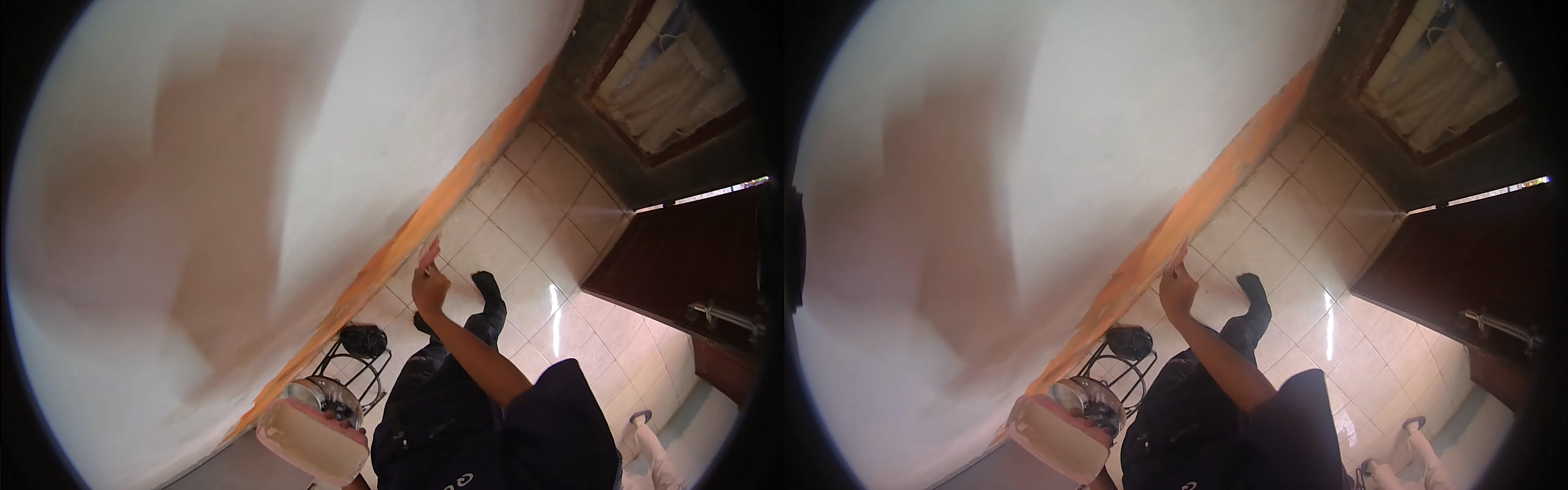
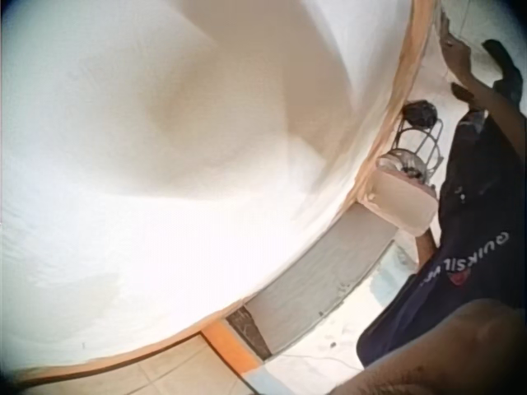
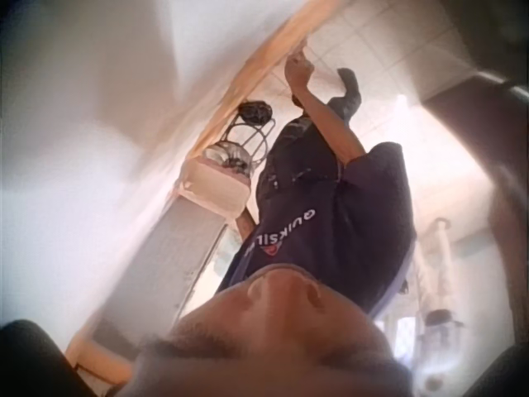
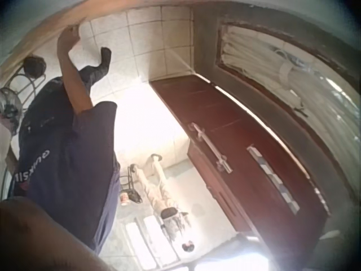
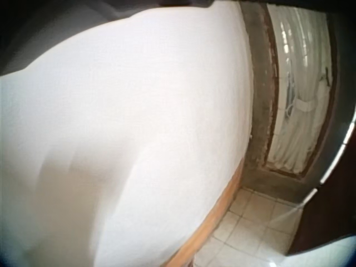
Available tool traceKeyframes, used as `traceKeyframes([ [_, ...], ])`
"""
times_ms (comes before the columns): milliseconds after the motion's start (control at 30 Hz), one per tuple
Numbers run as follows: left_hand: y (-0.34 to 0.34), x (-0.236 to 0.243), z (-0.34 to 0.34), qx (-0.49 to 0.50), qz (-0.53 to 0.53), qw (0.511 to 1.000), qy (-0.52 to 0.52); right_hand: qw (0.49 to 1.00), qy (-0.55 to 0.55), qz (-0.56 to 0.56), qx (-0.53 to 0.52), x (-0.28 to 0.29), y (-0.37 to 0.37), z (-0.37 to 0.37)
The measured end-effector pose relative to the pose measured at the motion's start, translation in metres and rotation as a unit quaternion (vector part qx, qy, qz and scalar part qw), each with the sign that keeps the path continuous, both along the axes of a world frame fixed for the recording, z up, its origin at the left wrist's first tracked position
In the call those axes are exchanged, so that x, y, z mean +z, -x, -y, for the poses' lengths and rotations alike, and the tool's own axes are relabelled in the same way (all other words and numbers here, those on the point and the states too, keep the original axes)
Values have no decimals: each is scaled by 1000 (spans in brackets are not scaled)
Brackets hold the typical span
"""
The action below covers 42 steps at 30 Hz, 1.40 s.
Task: The person applies white plaster to a wall using a spatula, periodically scraping the spatula against the edge of a plastic container and scooping more plaster from it.
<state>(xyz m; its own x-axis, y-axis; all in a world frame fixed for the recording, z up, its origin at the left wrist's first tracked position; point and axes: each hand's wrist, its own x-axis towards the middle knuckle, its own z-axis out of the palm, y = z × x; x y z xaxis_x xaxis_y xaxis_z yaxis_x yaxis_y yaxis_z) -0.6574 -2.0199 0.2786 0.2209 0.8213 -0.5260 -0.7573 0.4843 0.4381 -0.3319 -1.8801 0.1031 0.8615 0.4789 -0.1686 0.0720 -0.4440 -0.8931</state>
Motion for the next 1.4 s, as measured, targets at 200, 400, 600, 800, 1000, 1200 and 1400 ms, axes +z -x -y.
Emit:
traceKeyframes([
  [200, -3, 1, -6, -12, -2, 1000, 1, 1000, 4, 18, -24, -23, -18, -73],
  [400, 1, 4, -12, -18, -9, 1000, -5, 996, -73, -53, 2, 39, 17, -83],
  [600, 4, 7, 4, -16, -22, 1000, 10, 948, -253, -63, 185, 138, 123, 17],
  [800, 7, 5, 2, -31, -28, 999, 21, 898, -228, -102, 361, 190, 72, 103],
  [1000, -53, 25, -17, -21, 31, 999, 8, 887, -215, -369, 176, 221, 8, 113],
  [1200, -117, 13, -50, -51, 175, 982, -54, 824, -203, -461, 259, 286, -56, 114],
  [1400, -183, 31, -83, 47, 147, 983, -99, 849, -178, -334, 368, 328, -102, 105],
])
